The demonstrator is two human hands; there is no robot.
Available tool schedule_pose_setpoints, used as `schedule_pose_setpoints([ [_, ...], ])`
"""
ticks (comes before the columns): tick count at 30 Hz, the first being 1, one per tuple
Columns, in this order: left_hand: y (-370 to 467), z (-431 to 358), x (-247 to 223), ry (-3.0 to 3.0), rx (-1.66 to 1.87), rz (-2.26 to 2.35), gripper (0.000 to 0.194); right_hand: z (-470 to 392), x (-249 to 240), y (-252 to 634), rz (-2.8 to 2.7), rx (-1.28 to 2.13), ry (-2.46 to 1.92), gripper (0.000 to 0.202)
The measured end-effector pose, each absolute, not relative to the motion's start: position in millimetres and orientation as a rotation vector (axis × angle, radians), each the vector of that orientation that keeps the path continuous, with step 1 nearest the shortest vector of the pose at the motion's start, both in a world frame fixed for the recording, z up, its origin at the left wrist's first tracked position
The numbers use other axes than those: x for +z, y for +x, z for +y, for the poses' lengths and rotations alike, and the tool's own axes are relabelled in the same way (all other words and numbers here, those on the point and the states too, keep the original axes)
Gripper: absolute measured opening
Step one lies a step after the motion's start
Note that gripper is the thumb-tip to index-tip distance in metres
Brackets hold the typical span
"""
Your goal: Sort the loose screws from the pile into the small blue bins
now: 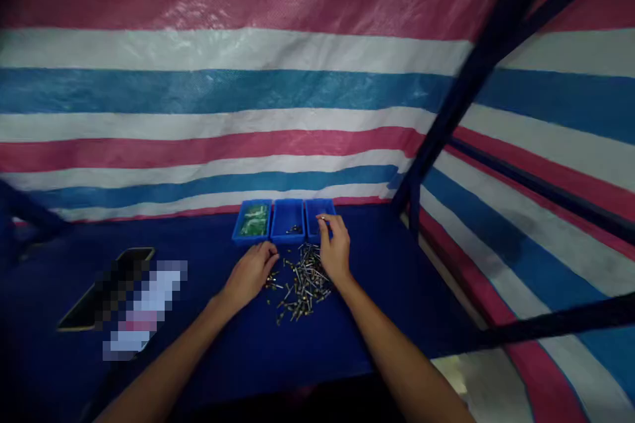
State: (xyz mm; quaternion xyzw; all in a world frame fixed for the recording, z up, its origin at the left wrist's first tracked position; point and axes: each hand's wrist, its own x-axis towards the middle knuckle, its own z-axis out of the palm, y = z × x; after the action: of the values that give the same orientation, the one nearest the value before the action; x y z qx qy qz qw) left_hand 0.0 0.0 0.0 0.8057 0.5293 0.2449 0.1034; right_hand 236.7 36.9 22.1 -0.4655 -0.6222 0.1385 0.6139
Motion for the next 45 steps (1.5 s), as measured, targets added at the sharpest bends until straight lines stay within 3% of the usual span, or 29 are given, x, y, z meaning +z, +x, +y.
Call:
schedule_pose_setpoints([
  [9,1.4,-1.2,3.9,2.352,0.853,1.433,0.005,34.5,25.8,237.0,-1.443,0.306,-1.081,0.023],
  [15,-1.0,2.0,-1.4,2.348,0.898,1.434,0.015,32.7,28.0,237.6,-1.464,0.324,-1.074,0.024],
  [45,4.8,-4.7,8.2,2.394,0.912,1.493,0.01,34.7,19.5,238.1,-1.512,0.278,-1.195,0.019],
])
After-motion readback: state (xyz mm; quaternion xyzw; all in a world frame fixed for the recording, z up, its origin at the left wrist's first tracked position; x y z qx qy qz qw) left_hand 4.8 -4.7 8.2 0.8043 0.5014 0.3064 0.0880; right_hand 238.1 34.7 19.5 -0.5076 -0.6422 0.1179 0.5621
